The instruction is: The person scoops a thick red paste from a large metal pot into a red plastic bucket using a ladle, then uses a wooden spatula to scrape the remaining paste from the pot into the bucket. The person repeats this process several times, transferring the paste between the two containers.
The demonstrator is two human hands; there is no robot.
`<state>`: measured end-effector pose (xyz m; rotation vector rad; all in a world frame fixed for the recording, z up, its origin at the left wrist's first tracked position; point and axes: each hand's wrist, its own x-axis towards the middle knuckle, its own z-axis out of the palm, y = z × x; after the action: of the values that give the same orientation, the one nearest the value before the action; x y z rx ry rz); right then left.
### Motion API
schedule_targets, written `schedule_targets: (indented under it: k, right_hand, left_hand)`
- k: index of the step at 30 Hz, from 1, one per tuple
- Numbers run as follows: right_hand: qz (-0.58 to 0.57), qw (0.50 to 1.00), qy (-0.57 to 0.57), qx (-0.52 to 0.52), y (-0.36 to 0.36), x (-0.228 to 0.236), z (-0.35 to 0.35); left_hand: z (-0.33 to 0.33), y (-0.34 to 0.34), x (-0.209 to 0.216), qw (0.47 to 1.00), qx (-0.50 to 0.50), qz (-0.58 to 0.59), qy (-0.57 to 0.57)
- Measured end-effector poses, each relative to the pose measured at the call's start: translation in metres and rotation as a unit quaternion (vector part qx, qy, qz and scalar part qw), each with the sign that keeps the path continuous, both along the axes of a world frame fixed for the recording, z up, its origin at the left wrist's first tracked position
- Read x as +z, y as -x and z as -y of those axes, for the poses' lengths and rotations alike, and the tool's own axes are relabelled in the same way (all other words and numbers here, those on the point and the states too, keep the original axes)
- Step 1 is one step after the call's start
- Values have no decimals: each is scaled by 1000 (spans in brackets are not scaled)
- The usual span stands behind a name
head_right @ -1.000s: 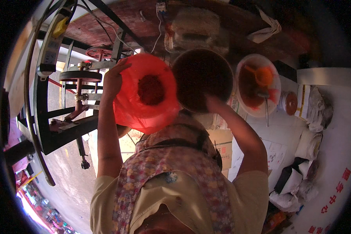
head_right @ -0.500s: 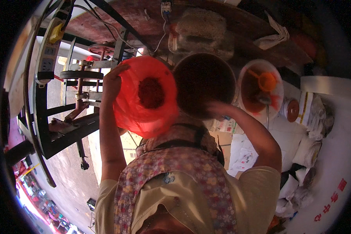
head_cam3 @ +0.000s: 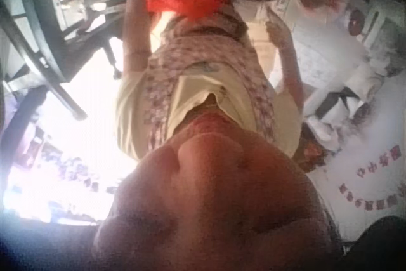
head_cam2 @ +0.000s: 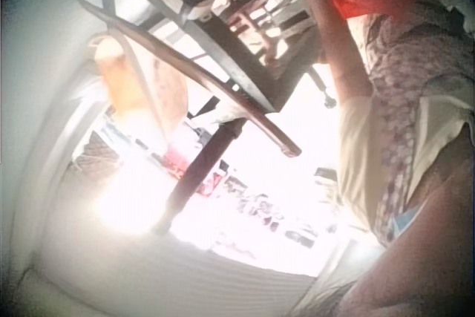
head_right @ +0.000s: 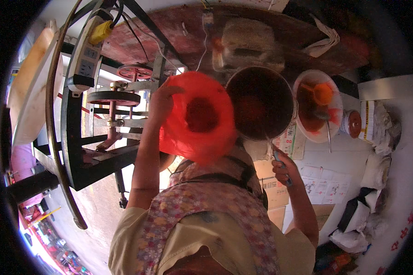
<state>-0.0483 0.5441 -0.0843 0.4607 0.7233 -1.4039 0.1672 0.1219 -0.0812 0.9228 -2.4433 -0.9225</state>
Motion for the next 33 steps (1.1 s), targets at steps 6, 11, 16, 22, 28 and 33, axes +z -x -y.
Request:
schedule_targets:
  k: [6,11,16,22,28,33]
  right_hand:
    - [-208,977,-32,28,-20,70,17]
    - [-497,849,37,174,-51,74,41]
    - [-776,560,64,285,-69,28,61]
    - [-722,558,16,410,-68,-1,45]
    - [-737,541,22,405,-46,-22,39]
    - [-745,544,14,387,-35,-37,34]
  left_hand:
    - [-3,1,9,999,-31,23,19]
    - [-4,10,8,996,15,-48,69]
    - [4,14,3,998,47,28,13]
    - [5,5,-3,998,-25,50,43]
    - [7,6,-7,997,-32,42,50]
    - [20,-9,-26,1000,18,5,25]
